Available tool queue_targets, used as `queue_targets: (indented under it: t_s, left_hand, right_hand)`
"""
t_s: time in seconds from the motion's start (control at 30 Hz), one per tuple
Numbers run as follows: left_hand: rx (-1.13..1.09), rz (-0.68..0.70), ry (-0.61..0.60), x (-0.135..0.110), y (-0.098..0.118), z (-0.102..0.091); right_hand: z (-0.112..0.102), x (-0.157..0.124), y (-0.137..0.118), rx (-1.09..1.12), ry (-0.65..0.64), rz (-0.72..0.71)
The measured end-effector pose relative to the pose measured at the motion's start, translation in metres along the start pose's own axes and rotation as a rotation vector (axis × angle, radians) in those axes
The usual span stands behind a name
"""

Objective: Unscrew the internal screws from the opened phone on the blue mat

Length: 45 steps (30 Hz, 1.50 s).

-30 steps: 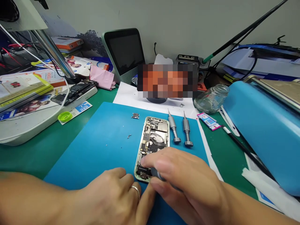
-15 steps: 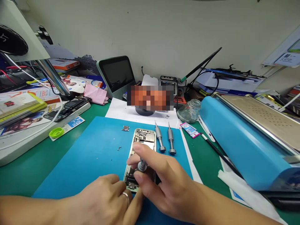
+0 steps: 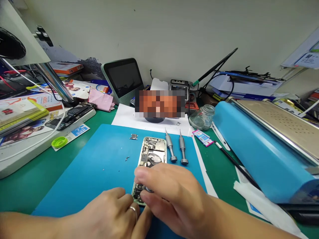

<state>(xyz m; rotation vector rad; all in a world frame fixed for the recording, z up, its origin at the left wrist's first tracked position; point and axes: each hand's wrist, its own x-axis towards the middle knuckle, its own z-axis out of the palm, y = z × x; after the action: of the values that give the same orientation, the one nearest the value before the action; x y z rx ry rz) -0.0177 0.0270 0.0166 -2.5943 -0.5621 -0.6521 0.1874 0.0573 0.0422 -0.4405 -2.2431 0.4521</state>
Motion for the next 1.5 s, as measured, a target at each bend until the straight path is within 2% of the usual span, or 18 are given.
queue_targets:
  t_s: [0.2,0.43,0.5,0.63,0.77,1.0,1.23,1.37,1.5]
  left_hand:
    - [0.002,-0.037,0.007,-0.001,0.0,-0.002]
    - [-0.041,-0.078,-0.064,0.003,0.006,-0.013]
    - [-0.053,-0.082,-0.073,0.004,0.006,-0.015]
    - [-0.077,-0.06,-0.101,0.004,0.004,-0.016]
    - [-0.114,-0.038,-0.11,0.001,0.003,-0.017]
    - [-0.135,-0.024,-0.142,0.001,0.002,-0.019]
    - [-0.107,-0.034,-0.119,0.002,0.002,-0.017]
    - [-0.139,-0.052,-0.115,0.0,0.004,-0.016]
    - [-0.123,-0.051,-0.117,0.0,0.004,-0.017]
  right_hand:
    - [0.001,-0.002,0.001,-0.004,0.027,0.06]
    - [-0.006,0.001,0.002,0.061,-0.04,-0.007]
    - [-0.007,0.0,0.002,0.047,-0.021,0.027]
    - [-0.006,-0.003,0.0,0.063,0.011,0.093]
    - [-0.005,-0.001,0.001,0.085,0.013,0.041]
    - [-0.004,0.001,0.001,0.064,0.013,0.067]
    - [-0.002,-0.002,-0.001,0.096,0.035,0.108]
    - [-0.001,-0.003,-0.001,0.083,0.03,0.062]
    - [0.0,-0.003,-0.001,0.132,0.063,0.114]
